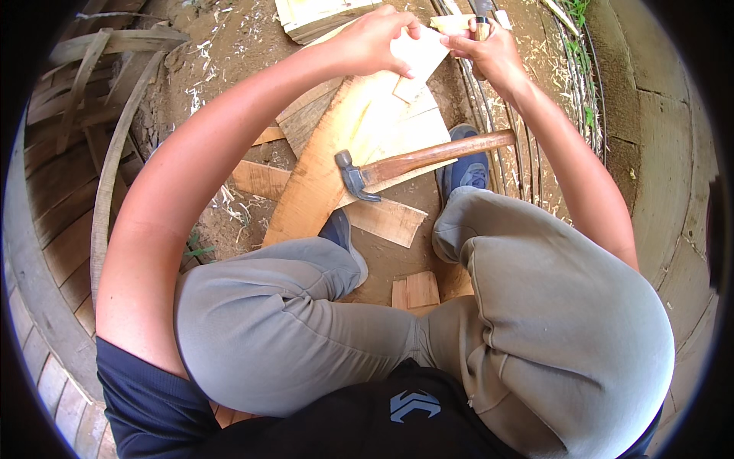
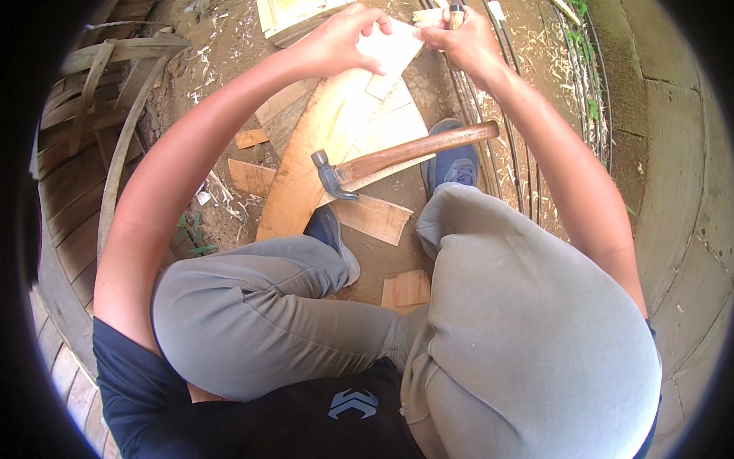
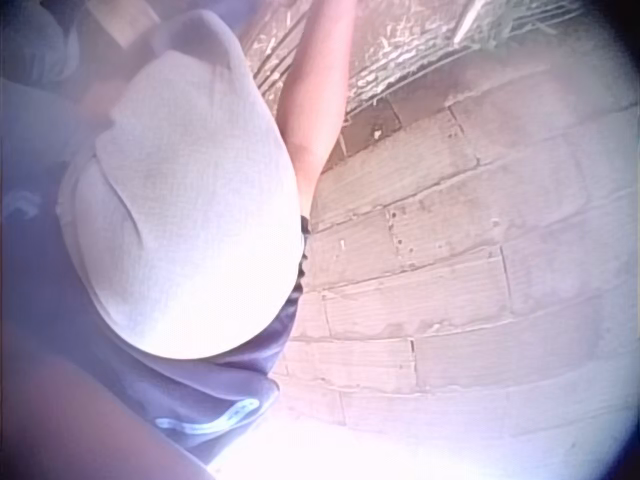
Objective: The person assembles a small wooden box by cutting a piece of wood with a knife, then using a chisel and hammer to carve and fit the pieces together. The person hammers the chisel into the wood to shape it and then fits the cut piece into the box frame.
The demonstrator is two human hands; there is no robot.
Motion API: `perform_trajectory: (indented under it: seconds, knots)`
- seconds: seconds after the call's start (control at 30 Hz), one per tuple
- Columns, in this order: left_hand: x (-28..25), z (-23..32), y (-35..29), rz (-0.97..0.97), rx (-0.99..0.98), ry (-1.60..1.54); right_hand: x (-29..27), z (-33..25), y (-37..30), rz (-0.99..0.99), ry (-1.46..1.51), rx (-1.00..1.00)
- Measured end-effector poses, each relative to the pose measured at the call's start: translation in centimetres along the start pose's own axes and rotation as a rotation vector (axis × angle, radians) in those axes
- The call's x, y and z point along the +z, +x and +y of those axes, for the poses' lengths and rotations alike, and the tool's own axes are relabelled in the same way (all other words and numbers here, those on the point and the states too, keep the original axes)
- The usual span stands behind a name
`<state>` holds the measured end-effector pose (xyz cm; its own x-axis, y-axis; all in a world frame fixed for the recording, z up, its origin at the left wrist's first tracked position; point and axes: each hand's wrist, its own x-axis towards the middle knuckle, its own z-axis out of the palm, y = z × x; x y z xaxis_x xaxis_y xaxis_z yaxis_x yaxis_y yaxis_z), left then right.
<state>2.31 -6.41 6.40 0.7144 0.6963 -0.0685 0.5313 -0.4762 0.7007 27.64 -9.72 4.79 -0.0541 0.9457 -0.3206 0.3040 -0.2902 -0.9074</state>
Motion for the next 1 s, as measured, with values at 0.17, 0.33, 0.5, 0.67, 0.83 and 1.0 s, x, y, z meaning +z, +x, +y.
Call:
perform_trajectory:
  seconds: [0.17,0.33,0.5,0.67,0.83,1.0]
  knots:
    - [-0.1,1.0,-0.7,-0.031,-0.089,0.008,0.4,-0.4,-0.9,0.063,-0.040,-0.040]
    - [0.3,0.9,-1.0,-0.009,-0.068,0.003,0.8,-0.6,-1.6,0.067,-0.002,0.031]
    - [1.4,-0.1,-0.8,0.034,-0.013,0.019,1.3,0.1,-1.5,0.096,0.079,0.028]
    - [1.8,-0.7,-0.6,-0.029,-0.002,0.084,1.9,0.5,-1.6,0.169,0.149,0.024]
    - [1.9,-0.6,-0.5,-0.056,-0.033,0.149,1.9,0.5,-1.7,0.154,0.164,0.000]
    - [2.8,-2.3,-0.4,0.202,0.262,0.231,1.4,-0.2,-1.9,0.201,0.096,-0.067]
